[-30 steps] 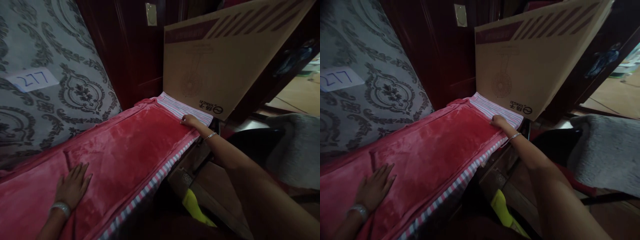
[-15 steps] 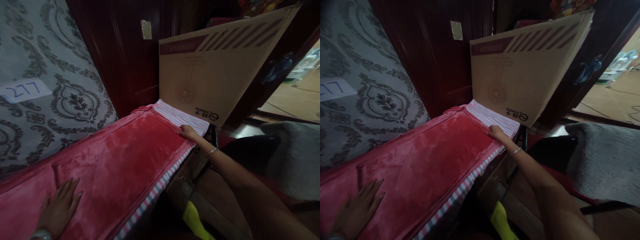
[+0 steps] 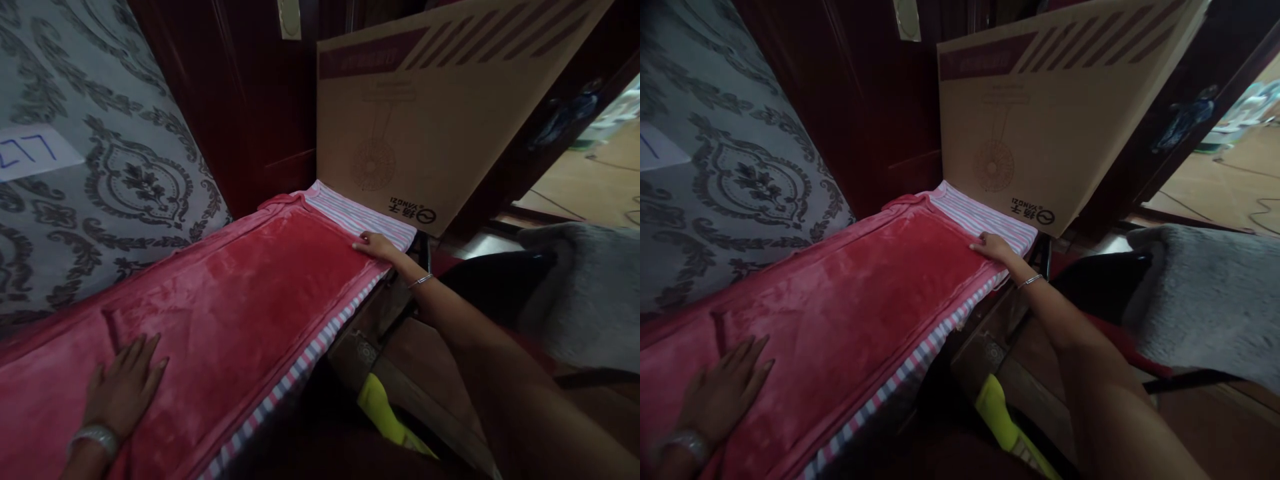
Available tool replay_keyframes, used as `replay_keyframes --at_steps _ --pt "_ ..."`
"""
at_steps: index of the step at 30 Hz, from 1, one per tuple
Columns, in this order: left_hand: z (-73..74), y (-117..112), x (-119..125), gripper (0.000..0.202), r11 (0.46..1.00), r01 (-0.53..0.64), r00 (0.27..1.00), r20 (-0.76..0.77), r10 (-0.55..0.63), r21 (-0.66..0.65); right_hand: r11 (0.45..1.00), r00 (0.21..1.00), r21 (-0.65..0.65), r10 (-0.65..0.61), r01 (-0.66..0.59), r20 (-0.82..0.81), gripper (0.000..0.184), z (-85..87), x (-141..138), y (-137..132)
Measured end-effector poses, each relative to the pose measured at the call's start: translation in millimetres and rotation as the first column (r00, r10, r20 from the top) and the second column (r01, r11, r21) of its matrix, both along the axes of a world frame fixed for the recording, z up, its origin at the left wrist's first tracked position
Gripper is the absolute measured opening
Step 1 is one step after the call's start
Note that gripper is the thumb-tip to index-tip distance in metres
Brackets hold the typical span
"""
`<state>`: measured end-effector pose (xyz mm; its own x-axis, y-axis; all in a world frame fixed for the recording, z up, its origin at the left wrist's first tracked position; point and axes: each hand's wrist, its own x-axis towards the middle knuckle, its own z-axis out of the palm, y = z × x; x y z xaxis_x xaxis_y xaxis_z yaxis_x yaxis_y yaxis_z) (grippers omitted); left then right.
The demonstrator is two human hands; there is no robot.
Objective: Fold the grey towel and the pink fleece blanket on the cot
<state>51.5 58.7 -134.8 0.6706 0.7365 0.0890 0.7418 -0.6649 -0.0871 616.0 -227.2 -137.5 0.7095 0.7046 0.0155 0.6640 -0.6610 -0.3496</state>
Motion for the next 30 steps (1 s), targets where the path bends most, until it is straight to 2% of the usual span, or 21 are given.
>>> replay_keyframes --at_steps 6,12,14,17,18,20,21,22,23,24,25,26,27,28,30 --pt "-6.3 0 2 0.07 0.998 -0.015 0.999 0.043 0.012 0.054 0.996 1.0 0.083 -0.029 0.029 -0.006 0.037 -7.7 -7 -10" --pt "1.5 -6 3 0.068 0.999 -0.035 0.999 -0.017 0.035 -0.013 0.978 0.988 0.162 -0.12 0.134 -0.094 0.038 1.5 -14 -15" --pt "7.2 -9 4 0.067 0.996 -0.053 0.999 -0.001 0.053 -0.07 0.939 0.96 0.259 -0.17 0.226 -0.22 0.042 3.0 -20 -19" --pt "18.5 -13 15 0.068 0.987 -0.063 0.986 0.145 0.084 -0.146 0.8 0.825 0.381 -0.233 0.463 -0.514 0.043 1.0 -32 -25" --pt "23.0 -14 22 0.069 0.983 -0.031 0.97 0.232 0.073 -0.182 0.769 0.786 0.385 -0.236 0.511 -0.571 0.039 0.8 -36 -26" --pt "32.3 -15 41 0.071 0.944 0.094 0.897 0.438 0.057 -0.315 0.763 0.774 0.38 -0.238 0.523 -0.587 0.028 4.5 -42 -22" --pt "36.8 -15 52 0.07 0.89 0.174 0.836 0.541 0.092 -0.42 0.767 0.781 0.385 -0.234 0.514 -0.579 0.024 9.2 -45 -18" --pt "40.9 -13 64 0.067 0.796 0.259 0.766 0.618 0.175 -0.547 0.763 0.785 0.393 -0.231 0.513 -0.575 0.022 16.1 -49 -10" --pt "44.5 -11 76 0.063 0.656 0.344 0.701 0.649 0.296 -0.672 0.762 0.798 0.409 -0.227 0.502 -0.558 0.021 24.9 -54 -1" --pt "47.2 -8 89 0.058 0.483 0.427 0.648 0.631 0.426 -0.765 0.77 0.83 0.433 -0.214 0.468 -0.515 0.022 35.0 -63 9" --pt "49.0 -5 101 0.051 0.305 0.502 0.608 0.581 0.541 -0.809 0.789 0.878 0.465 -0.187 0.401 -0.44 0.023 45.8 -75 21" --pt "49.9 -1 113 0.043 0.154 0.562 0.577 0.518 0.631 -0.813 0.813 0.931 0.497 -0.141 0.302 -0.335 0.024 56.3 -90 33" --pt "50.0 3 125 0.036 0.047 0.607 0.549 0.461 0.697 -0.793 0.839 0.976 0.518 -0.068 0.167 -0.205 0.026 65.6 -110 43" --pt "49.4 7 135 0.031 -0.015 0.636 0.522 0.416 0.745 -0.771 0.85 0.997 0.526 0.026 0.017 -0.074 0.029 72.8 -132 52" --pt "47.3 12 155 0.028 -0.04 0.667 0.449 0.359 0.818 -0.744 0.819 0.963 0.509 0.251 -0.267 0.102 0.031 79.3 -183 63"
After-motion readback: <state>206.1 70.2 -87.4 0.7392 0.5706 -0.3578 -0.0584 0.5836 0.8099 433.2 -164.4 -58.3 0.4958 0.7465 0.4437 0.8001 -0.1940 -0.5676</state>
